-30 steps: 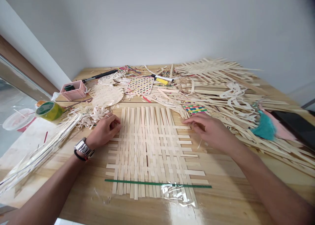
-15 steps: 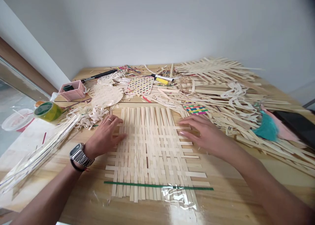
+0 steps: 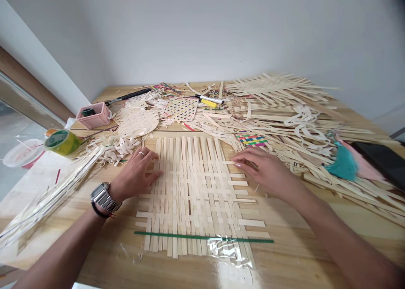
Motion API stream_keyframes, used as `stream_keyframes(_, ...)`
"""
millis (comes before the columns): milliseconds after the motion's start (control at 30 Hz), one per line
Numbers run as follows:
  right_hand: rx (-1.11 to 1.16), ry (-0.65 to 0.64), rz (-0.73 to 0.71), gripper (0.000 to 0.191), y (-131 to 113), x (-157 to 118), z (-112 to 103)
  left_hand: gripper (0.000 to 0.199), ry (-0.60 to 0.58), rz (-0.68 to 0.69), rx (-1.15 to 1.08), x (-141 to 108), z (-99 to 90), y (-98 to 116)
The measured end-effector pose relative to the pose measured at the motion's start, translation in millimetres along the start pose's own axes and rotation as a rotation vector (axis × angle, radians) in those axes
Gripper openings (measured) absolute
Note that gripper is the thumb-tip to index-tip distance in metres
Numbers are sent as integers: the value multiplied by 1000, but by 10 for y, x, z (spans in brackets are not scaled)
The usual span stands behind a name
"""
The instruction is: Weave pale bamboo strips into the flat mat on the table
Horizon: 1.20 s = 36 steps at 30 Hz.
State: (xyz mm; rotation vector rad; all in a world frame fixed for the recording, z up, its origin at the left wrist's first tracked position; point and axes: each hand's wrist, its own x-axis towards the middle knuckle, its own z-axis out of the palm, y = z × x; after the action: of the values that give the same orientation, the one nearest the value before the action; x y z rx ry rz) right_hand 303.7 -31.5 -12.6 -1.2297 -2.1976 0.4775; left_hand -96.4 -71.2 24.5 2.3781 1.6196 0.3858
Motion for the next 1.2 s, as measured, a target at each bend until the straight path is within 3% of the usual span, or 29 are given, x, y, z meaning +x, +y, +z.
stream_keyframes(233, 21, 21, -21, 20, -76, 21, 28, 26, 16, -12, 29, -2, 15, -15)
stream_keyframes(1200, -15, -32, 2, 18, -158, -6, 80, 27, -8, 13, -8, -1, -6, 64)
